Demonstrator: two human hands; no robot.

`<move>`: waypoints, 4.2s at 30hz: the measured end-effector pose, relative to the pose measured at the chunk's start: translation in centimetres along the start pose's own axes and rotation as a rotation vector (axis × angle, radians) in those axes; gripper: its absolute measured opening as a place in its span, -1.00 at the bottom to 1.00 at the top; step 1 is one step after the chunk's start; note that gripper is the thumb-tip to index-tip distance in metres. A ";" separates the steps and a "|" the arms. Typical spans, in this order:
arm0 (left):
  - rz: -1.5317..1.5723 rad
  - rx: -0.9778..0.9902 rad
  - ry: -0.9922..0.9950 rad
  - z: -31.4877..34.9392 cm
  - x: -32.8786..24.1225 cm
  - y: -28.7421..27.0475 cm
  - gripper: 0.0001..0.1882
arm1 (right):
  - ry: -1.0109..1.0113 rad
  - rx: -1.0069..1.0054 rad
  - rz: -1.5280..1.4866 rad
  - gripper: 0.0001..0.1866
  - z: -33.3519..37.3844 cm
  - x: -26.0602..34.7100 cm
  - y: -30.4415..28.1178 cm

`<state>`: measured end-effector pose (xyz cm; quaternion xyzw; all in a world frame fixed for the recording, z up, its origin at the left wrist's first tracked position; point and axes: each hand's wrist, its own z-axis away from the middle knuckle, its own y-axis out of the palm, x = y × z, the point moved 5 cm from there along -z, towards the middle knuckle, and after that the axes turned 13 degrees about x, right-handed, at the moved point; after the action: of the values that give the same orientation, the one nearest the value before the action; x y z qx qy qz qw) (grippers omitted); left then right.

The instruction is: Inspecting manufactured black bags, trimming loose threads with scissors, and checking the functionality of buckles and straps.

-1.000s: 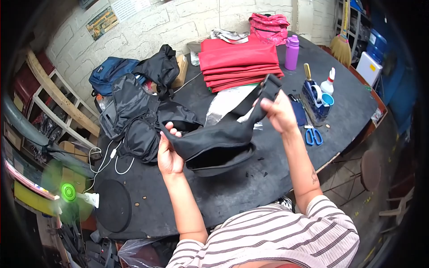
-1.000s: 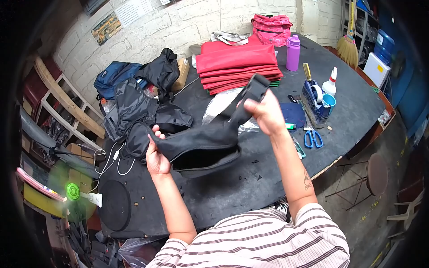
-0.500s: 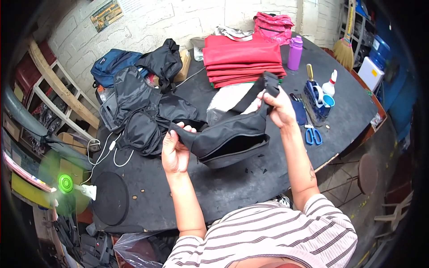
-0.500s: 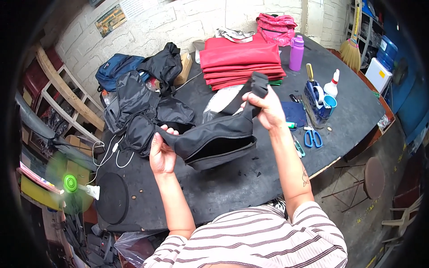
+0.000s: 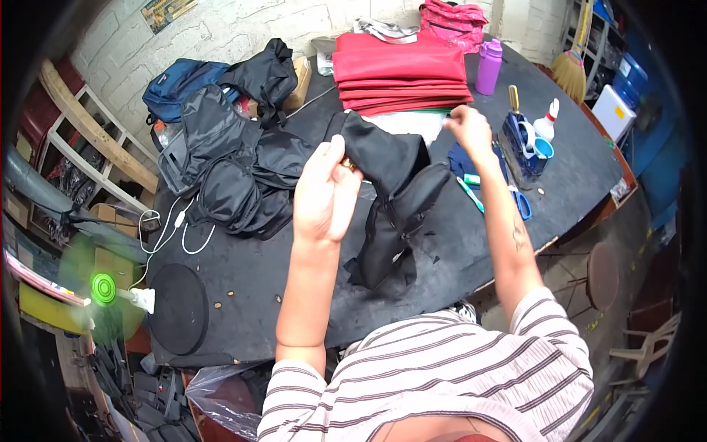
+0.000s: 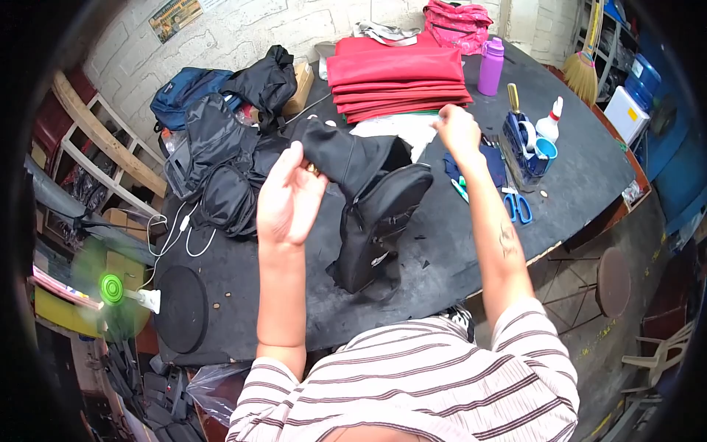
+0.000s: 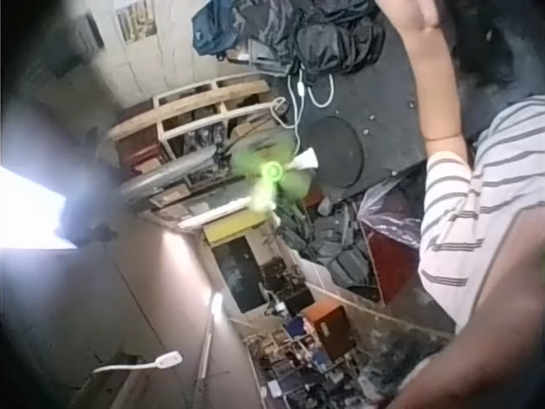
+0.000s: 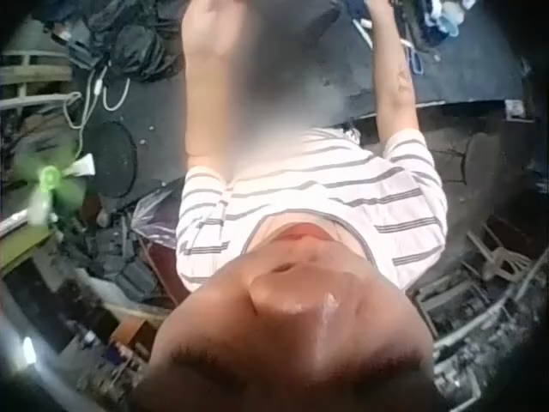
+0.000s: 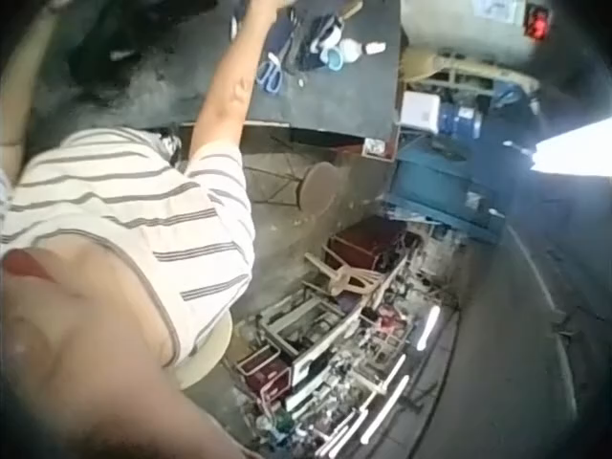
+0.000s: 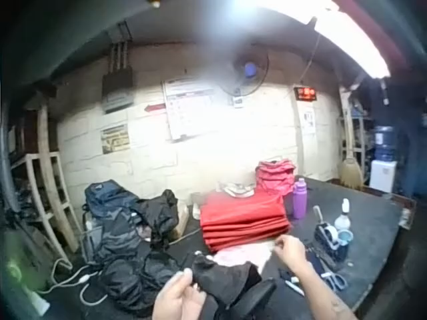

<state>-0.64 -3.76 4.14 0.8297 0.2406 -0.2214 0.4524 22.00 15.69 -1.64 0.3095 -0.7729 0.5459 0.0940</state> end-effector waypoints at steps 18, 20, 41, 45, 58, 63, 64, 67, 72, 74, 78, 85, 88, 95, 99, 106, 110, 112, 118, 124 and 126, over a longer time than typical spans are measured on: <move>-0.368 -0.242 0.038 -4.1 3.0 -4.2 -0.89 | -0.452 -0.181 -0.318 -0.93 9.7 11.6 -1.0; -1.035 -0.385 -0.257 -3.3 2.3 -5.0 -0.76 | -0.379 -0.112 -0.428 -0.95 9.2 11.9 -1.8; -0.838 -0.662 0.001 5.0 0.6 -15.5 -0.65 | 0.365 0.669 -2.121 -0.84 13.3 0.9 9.9; -1.779 -0.186 0.367 1.2 0.9 -2.9 -0.66 | 0.210 0.411 -1.702 -0.87 11.5 2.6 7.7; -1.243 -0.148 -0.119 -1.3 2.2 -2.0 -0.89 | 0.012 0.510 -1.455 -0.63 13.8 9.3 7.2; -1.303 -0.168 0.140 -1.3 1.2 -0.2 -0.90 | -0.275 0.405 -1.623 -0.41 11.3 12.8 4.4; -1.305 -0.234 0.243 -1.6 -0.4 -1.3 -0.89 | -0.322 0.410 -1.580 -0.32 11.4 13.3 3.7; -0.831 -0.344 0.146 -2.1 -3.0 -6.0 -0.89 | -0.381 0.463 -1.441 -0.18 12.8 13.5 1.5; -0.450 -0.523 -0.173 2.2 1.8 -13.8 -0.72 | -0.318 0.689 -1.424 -0.14 12.6 10.7 1.5; -0.159 -0.542 -0.349 3.6 3.4 -14.9 -0.32 | -0.293 0.684 -1.478 -0.09 12.8 9.0 1.0; 0.545 -0.116 -0.529 5.1 8.3 -14.2 -0.34 | -0.219 0.683 -1.750 -0.09 12.4 5.8 0.9; 0.129 -0.047 -0.085 1.8 1.4 -8.8 -0.55 | -0.174 0.513 -1.906 -0.32 9.7 5.7 0.3; -0.112 -0.141 0.195 1.7 -0.8 -9.9 -0.65 | 0.050 0.541 -2.130 -0.46 9.6 4.6 3.4; 0.183 -0.080 0.381 1.9 -3.6 -12.5 -0.68 | -0.030 0.615 -1.970 -0.70 8.7 7.0 3.9; 0.020 -0.171 0.321 2.5 -3.5 -13.0 -0.65 | -0.167 0.255 -1.785 -0.70 5.0 4.6 0.8; 0.052 -0.101 0.301 2.5 -2.7 -14.0 -0.64 | -0.074 0.223 -1.788 -0.74 3.6 3.7 2.3; 0.009 -0.181 0.260 2.5 -1.7 -14.8 -0.63 | -0.043 0.370 -1.881 -0.89 3.2 1.1 4.8; -0.038 -0.168 0.248 2.3 -1.6 -15.0 -0.63 | -0.011 0.336 -1.879 -0.88 3.4 2.1 4.7; 0.113 -0.261 0.231 1.4 -2.0 -17.5 -0.69 | 0.047 0.400 -1.867 -0.78 1.9 1.9 5.4; 0.168 -0.353 0.218 0.5 -2.5 -19.8 -0.74 | 0.054 0.465 -1.911 -0.83 0.5 1.8 6.6; -0.045 -0.504 0.042 1.1 -3.2 -21.0 -0.73 | 0.173 0.395 -1.970 -0.86 0.3 1.6 6.8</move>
<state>-15.90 4.66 -8.12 0.6895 0.3160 -0.1469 0.6349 16.87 16.27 -6.33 0.7797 -0.0588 0.3640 0.5061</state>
